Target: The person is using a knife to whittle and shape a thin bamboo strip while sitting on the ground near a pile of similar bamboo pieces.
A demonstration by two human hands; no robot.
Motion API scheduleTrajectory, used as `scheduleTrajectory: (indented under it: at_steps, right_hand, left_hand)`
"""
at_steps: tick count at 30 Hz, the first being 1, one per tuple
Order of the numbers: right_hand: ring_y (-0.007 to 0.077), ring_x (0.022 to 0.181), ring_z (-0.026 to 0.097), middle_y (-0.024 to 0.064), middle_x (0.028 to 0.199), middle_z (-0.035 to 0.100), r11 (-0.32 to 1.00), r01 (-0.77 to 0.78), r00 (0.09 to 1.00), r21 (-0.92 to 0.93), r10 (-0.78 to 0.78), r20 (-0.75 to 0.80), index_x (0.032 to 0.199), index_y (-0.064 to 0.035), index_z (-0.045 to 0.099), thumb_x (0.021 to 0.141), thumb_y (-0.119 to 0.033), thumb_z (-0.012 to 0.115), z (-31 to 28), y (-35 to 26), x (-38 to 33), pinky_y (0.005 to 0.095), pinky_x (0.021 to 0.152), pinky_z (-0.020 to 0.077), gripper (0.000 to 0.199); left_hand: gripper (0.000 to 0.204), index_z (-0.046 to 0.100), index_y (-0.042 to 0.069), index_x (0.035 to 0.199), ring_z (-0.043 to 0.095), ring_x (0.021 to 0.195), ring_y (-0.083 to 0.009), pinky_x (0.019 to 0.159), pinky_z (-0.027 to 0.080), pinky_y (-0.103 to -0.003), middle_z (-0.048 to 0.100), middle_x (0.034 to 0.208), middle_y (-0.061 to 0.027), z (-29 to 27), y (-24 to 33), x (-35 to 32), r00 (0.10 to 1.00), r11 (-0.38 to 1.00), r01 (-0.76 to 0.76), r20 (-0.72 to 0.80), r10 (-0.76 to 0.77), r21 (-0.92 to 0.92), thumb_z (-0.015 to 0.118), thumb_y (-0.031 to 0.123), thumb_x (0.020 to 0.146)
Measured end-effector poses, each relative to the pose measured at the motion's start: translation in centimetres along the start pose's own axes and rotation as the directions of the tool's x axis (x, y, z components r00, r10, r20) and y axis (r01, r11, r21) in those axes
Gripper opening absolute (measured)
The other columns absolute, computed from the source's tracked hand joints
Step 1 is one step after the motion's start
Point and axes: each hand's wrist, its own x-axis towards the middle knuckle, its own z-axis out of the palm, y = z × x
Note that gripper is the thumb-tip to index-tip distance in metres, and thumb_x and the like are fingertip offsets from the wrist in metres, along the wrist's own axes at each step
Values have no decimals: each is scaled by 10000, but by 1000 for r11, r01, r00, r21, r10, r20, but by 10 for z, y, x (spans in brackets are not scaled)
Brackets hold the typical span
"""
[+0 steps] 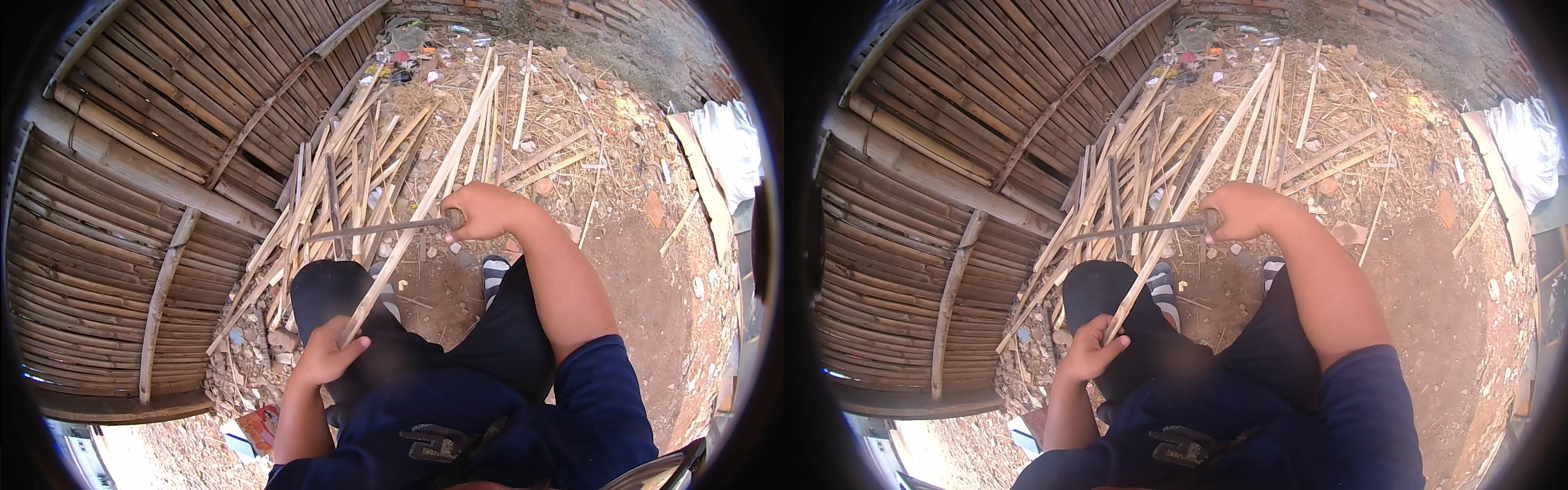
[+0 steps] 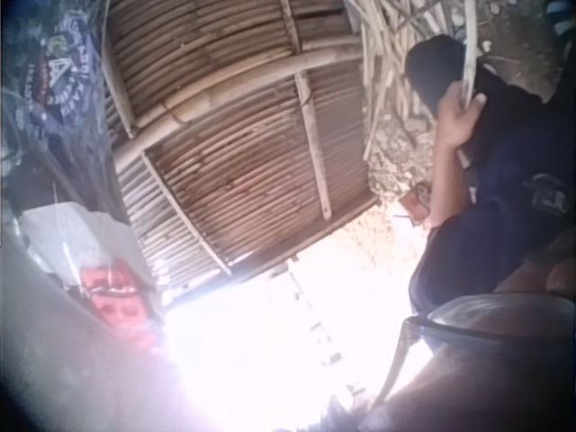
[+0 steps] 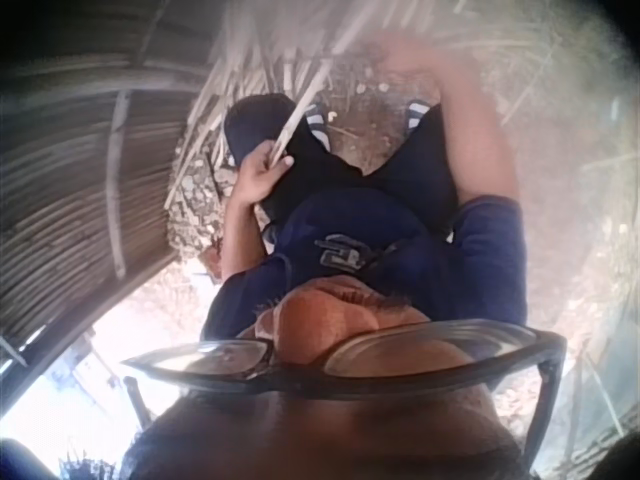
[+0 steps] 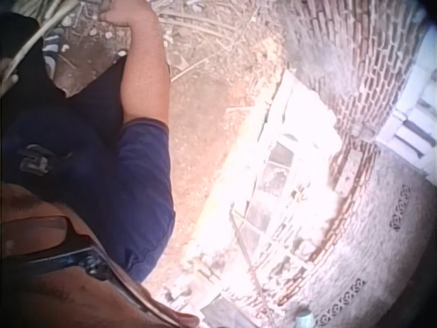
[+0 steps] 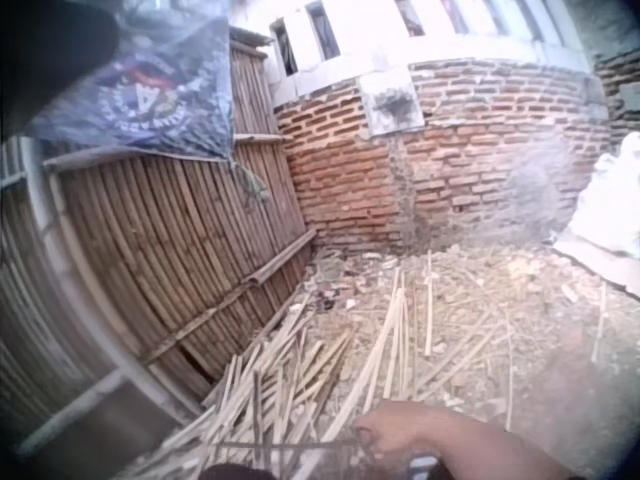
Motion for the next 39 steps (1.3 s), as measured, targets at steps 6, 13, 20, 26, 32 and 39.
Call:
scheduleTrajectory:
  at_steps: [6, 13, 20, 26, 32, 39]
  right_hand:
    - [402, 992, 696, 256, 1037, 720, 955, -240, 860, 176, 294, -418, 1184, -4, 697, 799, -350, 832, -8, 66, -11, 440, 889, 536, 535]
    - [412, 1044, 681, 246, 1072, 715, 991, -131, 981, 27, 133, -141, 1227, -22, 684, 813, -378, 810, -3, 11, -9, 467, 930, 536, 560]
    - [402, 929, 688, 204, 915, 717, 997, 82, 994, -14, -83, -75, 1124, -51, 712, 789, -346, 823, 6, 2, -2, 469, 820, 531, 460]
    - [380, 961, 700, 240, 988, 718, 961, -222, 851, 167, 275, -448, 1162, -11, 702, 796, -327, 826, -7, 66, -9, 453, 849, 532, 499]
    - [403, 1048, 676, 238, 1085, 709, 977, -173, 948, 127, 200, -246, 1215, -24, 687, 814, -350, 809, -10, 33, -14, 452, 921, 528, 531]
    - [411, 949, 683, 216, 923, 708, 995, 86, 991, -42, -90, -98, 1119, -65, 715, 802, -347, 815, 13, -6, 0, 489, 840, 528, 436]
  left_hand:
    - [353, 666, 0, 1068, 633, 776, -205, 731, 515, -360, 682, 856, -132, 0, 2, 3, 1000, 1000, -8, 5, 8, 30, 764, 293, 897]
    - [353, 667, 0, 1076, 632, 778, -198, 731, 515, -356, 684, 859, -128, 1, -2, 4, 999, 999, -39, 3, 39, 11, 762, 291, 901]
    - [358, 666, 0, 1072, 622, 761, -196, 721, 512, -355, 677, 847, -120, 0, -8, 2, 1000, 1000, -27, -4, 27, 14, 767, 297, 899]
    - [341, 665, 7, 1050, 604, 753, -186, 711, 505, -356, 661, 825, -114, 1, -2, 4, 1000, 1000, -26, 1, 26, 12, 765, 297, 899]
    - [335, 667, 6, 1050, 611, 759, -187, 711, 506, -357, 658, 822, -106, -1, -2, 4, 1000, 1000, -27, 12, 27, -9, 763, 291, 903]
    - [345, 672, 2, 1079, 622, 783, -193, 727, 510, -352, 667, 854, -113, -1, -7, 2, 1000, 1000, -23, 4, 23, -13, 760, 287, 904]
